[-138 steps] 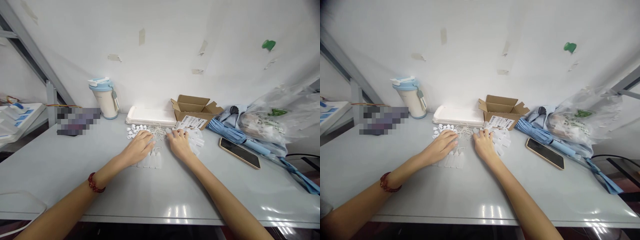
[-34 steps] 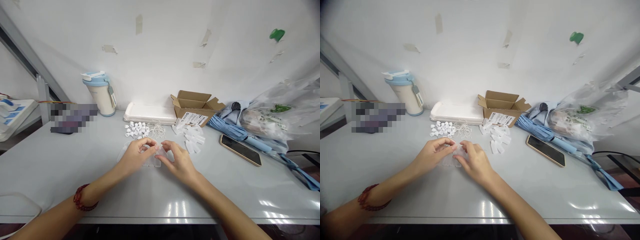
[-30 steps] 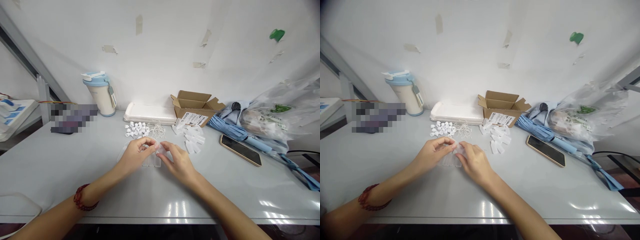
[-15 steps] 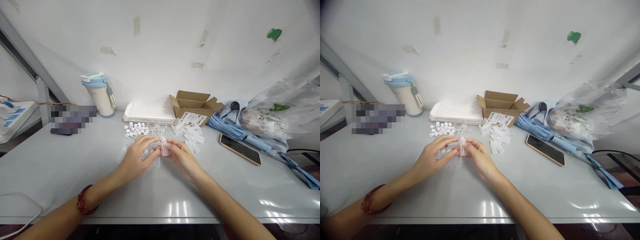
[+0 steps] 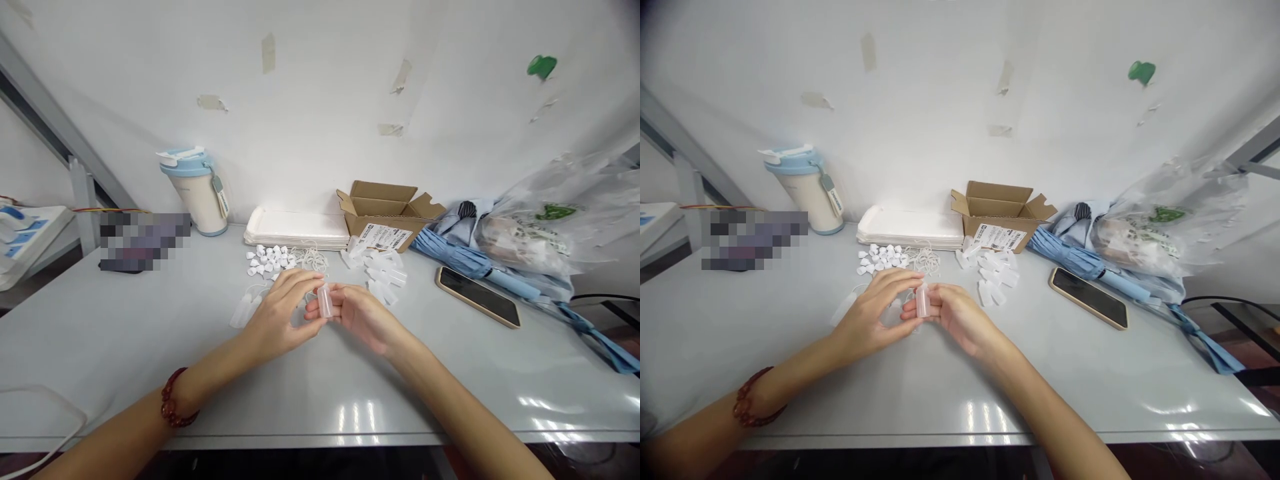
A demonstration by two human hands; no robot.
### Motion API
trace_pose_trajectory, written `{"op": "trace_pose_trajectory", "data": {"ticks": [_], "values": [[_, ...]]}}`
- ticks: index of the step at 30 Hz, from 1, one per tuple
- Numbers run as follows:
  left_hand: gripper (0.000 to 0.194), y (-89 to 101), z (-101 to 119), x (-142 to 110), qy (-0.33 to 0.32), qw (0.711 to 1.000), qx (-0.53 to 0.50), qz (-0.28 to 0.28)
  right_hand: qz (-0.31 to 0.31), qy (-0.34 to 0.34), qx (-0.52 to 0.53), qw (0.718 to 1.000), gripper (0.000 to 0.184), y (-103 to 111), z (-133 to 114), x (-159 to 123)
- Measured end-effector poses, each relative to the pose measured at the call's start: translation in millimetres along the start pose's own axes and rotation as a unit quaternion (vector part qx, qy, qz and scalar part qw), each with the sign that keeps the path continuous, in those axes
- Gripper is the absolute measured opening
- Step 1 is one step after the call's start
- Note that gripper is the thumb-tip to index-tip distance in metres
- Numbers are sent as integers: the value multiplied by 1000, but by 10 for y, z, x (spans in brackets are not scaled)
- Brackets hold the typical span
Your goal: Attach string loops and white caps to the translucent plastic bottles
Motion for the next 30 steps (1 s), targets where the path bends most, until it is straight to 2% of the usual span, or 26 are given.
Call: {"op": "trace_pose_trajectory", "data": {"ticks": [4,8,11,15,30], "values": [[41,-90,-13,-16,-2,1000,-11,-24,10,-14,-160,987,20,134,-110,-41],[52,-222,-142,-59,65,995,-11,-78,23,-9,-343,939,19,236,-165,-50],[58,-288,-214,-89,94,989,-12,-110,40,-23,-420,906,17,285,-117,-35],[62,-309,-215,-86,87,988,-8,-128,49,-21,-456,889,17,296,-73,-15],[57,-343,-173,-109,87,975,40,-200,47,-39,-461,886,14,335,61,18]]}}
Point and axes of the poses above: each hand's wrist, its own x-axis towards the middle knuckle, its own y-axis out of the back of the hand, z = x × y, the point moved 7 cm from there along x, towards the middle knuckle, and after that the axes turned 2 degrees about -y, right-handed, at the moved point
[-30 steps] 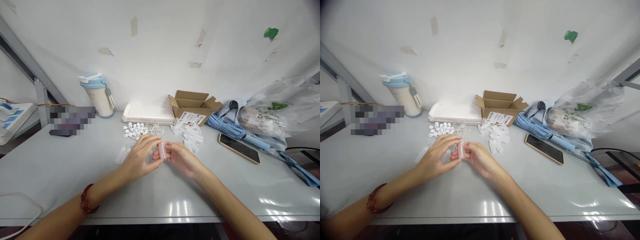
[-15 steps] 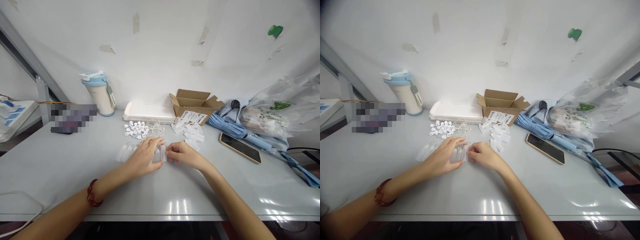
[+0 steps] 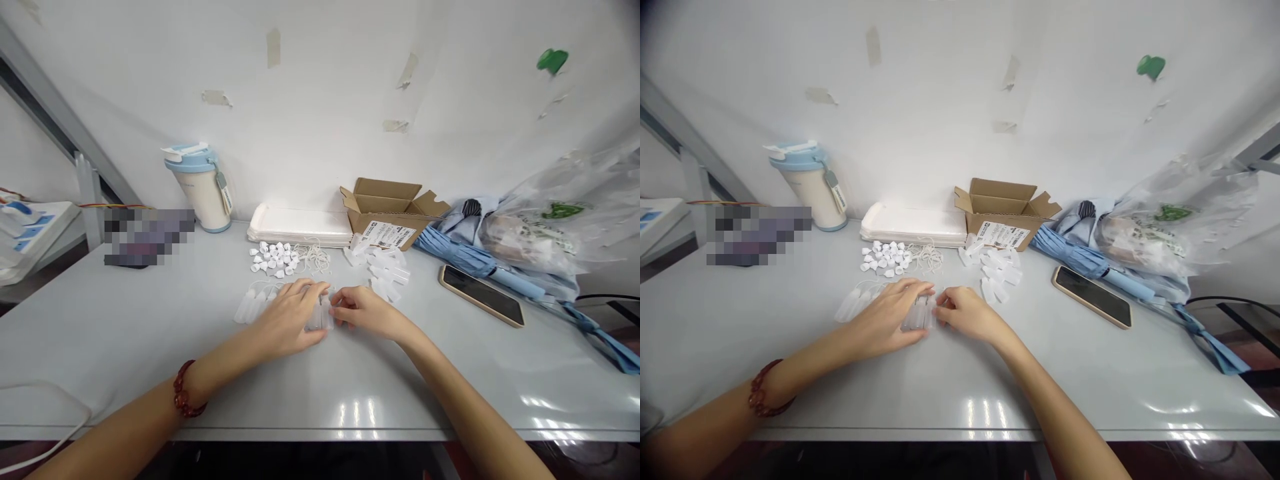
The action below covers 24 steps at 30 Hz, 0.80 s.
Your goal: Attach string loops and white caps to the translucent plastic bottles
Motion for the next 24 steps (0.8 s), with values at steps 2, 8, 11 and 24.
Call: {"op": "trace_pose_trajectory", "data": {"ticks": [2,8,11,24], "values": [[61,13,-24,-12,2,1000,27,-5,-3,-3,-5,1000,20,3,-8,-11],[74,42,-95,-48,-24,995,101,12,-24,-12,-31,999,64,-27,-35,-48],[73,34,-115,-53,-25,992,123,11,-24,2,-53,998,79,-62,-48,-55],[77,14,-142,-50,-31,988,152,4,-19,33,-79,996,79,-108,-124,-79]]}}
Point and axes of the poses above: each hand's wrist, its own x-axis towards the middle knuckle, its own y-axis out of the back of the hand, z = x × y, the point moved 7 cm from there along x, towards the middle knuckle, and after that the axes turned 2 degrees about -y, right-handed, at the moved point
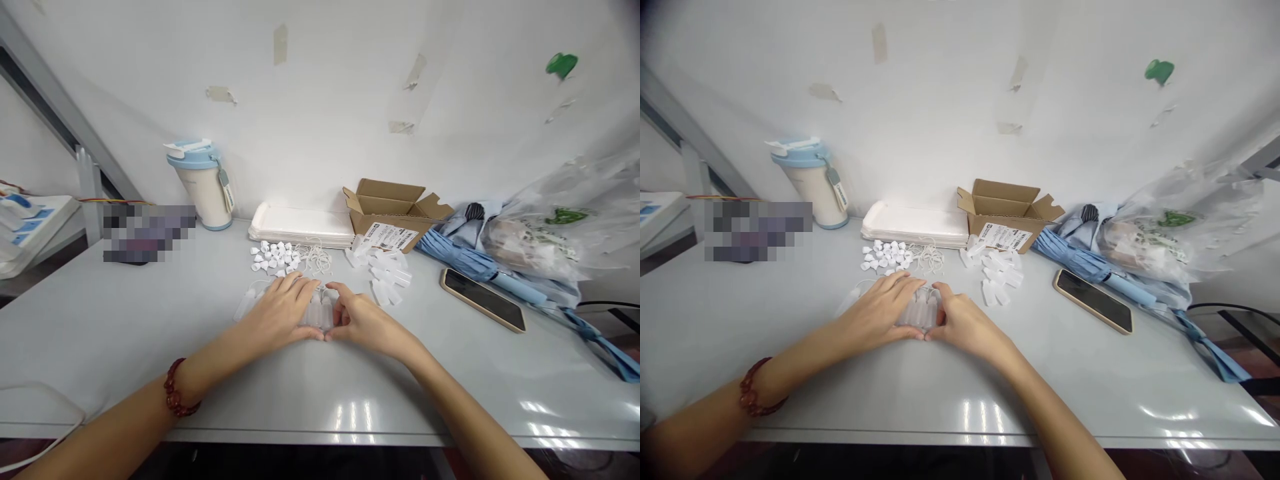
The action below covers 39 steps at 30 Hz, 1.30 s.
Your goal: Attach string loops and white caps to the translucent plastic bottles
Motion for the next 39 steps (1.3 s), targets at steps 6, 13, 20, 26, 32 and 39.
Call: {"op": "trace_pose_trajectory", "data": {"ticks": [6,13,20,26,32,39], "values": [[68,139,-70,13,47,997,-57,23,17,-3,33,999,75,286,72,9],[35,201,-307,25,118,988,-67,75,197,-141,-229,943,14,809,421,-10],[34,166,-548,28,156,980,-68,100,198,-186,-327,905,15,879,413,-72],[36,211,-647,122,140,984,-49,103,174,-192,-366,894,18,818,348,-106],[37,176,-697,352,105,992,-26,67,168,-184,-393,885,20,734,281,-83],[41,167,-646,480,70,996,-3,50,181,-173,-411,877,14,711,274,-66]]}}
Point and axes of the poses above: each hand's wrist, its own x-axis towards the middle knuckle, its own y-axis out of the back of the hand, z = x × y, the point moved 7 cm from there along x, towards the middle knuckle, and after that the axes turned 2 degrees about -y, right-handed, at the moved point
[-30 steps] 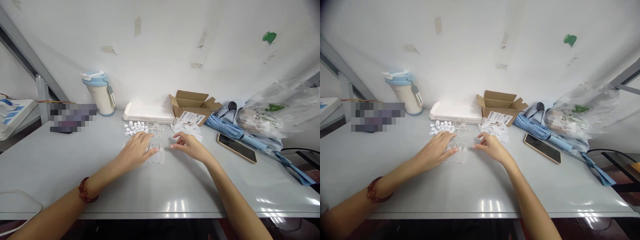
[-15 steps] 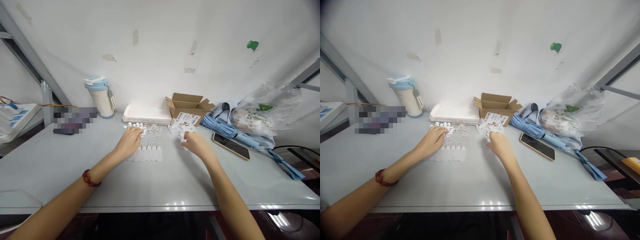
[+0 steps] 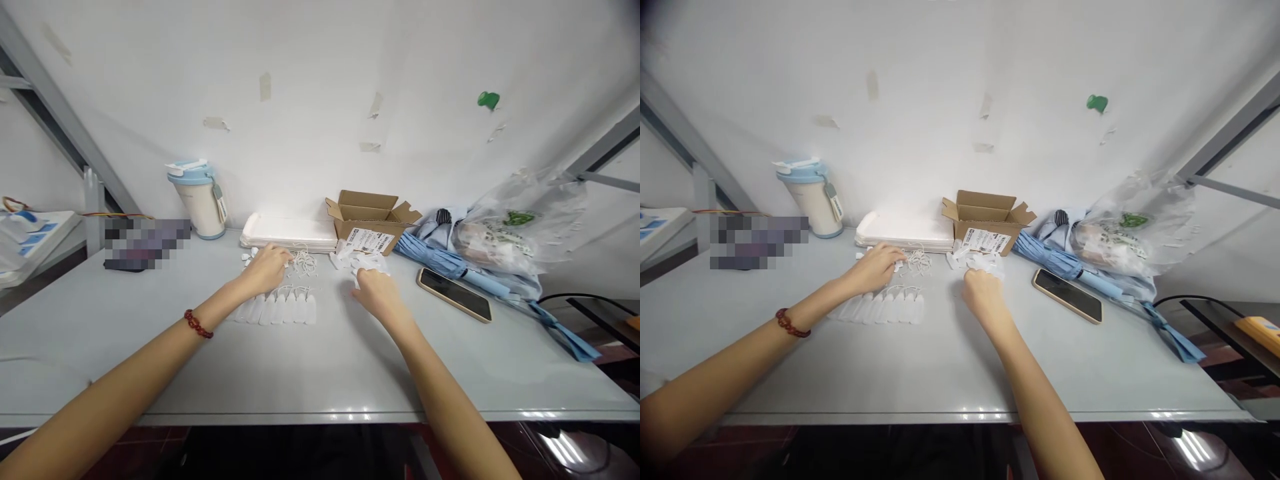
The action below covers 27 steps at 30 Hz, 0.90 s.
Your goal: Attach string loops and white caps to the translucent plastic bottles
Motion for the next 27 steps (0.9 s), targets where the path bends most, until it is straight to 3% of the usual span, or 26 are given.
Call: {"op": "trace_pose_trajectory", "data": {"ticks": [5,8,12,15,20,23,27], "values": [[50,192,-2,-99,19,999,-5,47,7,-10,-2,1000,9,-18,32,7],[45,294,-16,-232,50,992,-72,91,3,-21,-1,1000,8,-46,63,19],[27,351,-124,-430,158,961,-187,126,-20,-33,4,999,14,-72,98,31],[22,373,-137,-501,200,937,-256,133,-43,-36,23,998,15,-63,105,9],[19,385,15,-499,165,926,-308,141,-86,-34,49,995,11,-77,74,-42],[20,318,124,-509,150,929,-314,124,-23,-5,93,995,11,-15,-5,-33],[16,244,286,-517,122,931,-329,98,84,104,186,973,11,107,-214,-84]]}}
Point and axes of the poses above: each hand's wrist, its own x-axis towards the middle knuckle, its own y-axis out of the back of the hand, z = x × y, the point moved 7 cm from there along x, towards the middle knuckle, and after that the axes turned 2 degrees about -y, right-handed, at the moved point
